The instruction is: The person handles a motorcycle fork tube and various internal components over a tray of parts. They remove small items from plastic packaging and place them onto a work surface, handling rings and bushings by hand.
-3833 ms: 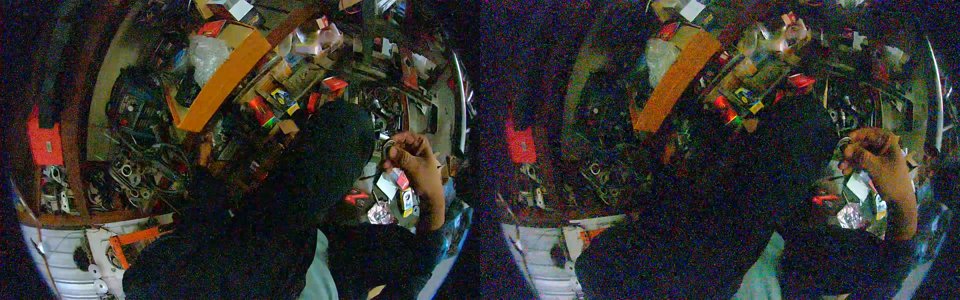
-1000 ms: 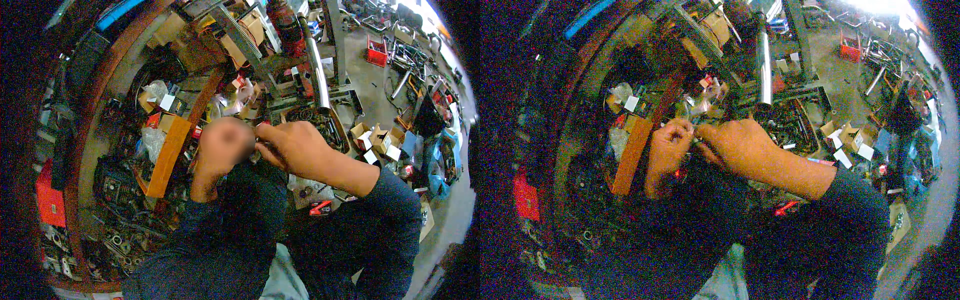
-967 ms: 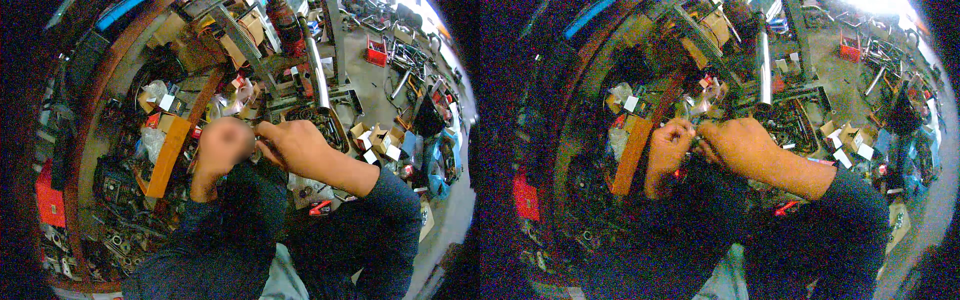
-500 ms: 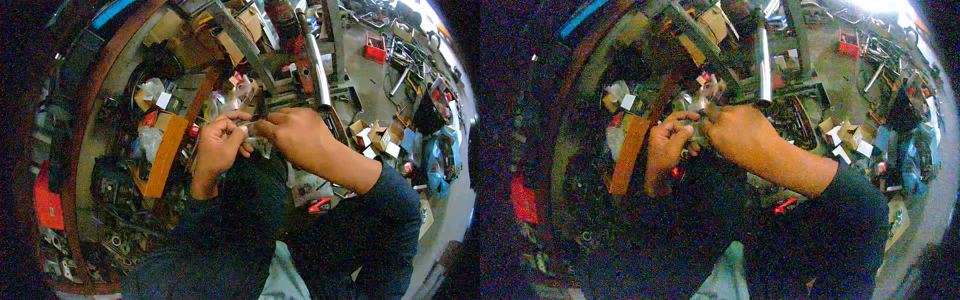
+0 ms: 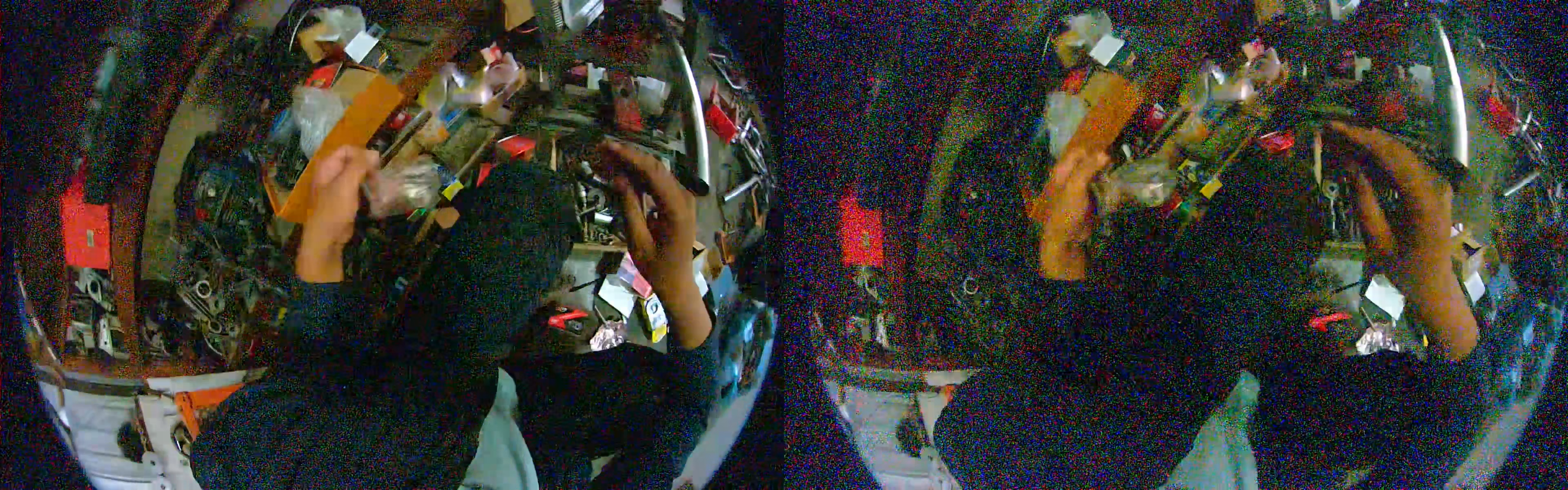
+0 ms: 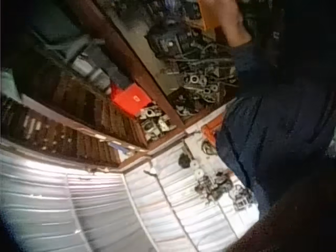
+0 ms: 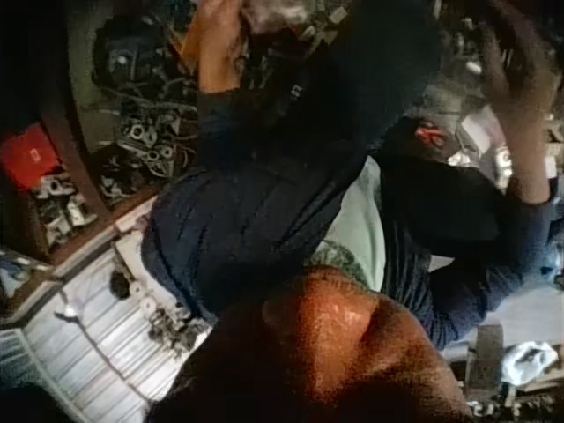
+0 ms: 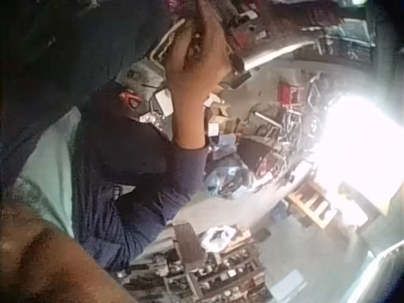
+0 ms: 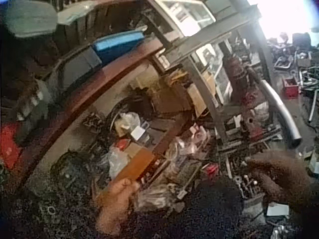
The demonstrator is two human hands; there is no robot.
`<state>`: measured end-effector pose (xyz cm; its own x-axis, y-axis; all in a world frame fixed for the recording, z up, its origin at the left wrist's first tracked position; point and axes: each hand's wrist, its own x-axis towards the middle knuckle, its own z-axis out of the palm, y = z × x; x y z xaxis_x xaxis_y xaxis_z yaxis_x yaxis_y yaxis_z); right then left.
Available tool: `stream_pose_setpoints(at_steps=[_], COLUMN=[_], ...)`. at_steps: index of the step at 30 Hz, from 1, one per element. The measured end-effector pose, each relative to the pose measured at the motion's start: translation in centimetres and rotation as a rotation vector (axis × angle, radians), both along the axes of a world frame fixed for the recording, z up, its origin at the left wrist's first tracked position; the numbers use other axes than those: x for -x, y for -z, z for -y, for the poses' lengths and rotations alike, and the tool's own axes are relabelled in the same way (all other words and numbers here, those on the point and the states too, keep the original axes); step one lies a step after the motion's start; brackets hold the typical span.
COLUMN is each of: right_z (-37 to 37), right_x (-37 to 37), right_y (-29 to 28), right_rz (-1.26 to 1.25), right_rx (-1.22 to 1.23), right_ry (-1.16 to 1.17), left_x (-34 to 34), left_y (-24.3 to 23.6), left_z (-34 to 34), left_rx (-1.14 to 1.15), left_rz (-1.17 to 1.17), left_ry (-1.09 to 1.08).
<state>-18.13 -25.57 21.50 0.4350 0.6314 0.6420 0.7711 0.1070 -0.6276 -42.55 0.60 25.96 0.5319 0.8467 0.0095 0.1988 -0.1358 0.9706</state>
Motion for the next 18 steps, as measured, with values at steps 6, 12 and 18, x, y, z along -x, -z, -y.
stream_pose_setpoints(at_steps=[6, 12, 18], right_z=[1.1, 1.2, 2.3], right_x=[-1.0, -0.5, -1.1], right_y=[3.4, 3.3, 2.0], right_rz=[-0.23, -0.271, -0.357], right_rx=[0.272, 0.271, 0.379], right_ry=[-0.079, -0.205, -0.19], left_x=[6.0, 10.8, 12.7], left_y=[7.5, 17.9, 22.4], left_z=[-4.2, -9.6, -12.9], left_rx=[-0.486, -0.868, -0.789], left_rz=[-0.618, -0.653, -0.838], left_ry=[0.219, 0.035, -0.176])
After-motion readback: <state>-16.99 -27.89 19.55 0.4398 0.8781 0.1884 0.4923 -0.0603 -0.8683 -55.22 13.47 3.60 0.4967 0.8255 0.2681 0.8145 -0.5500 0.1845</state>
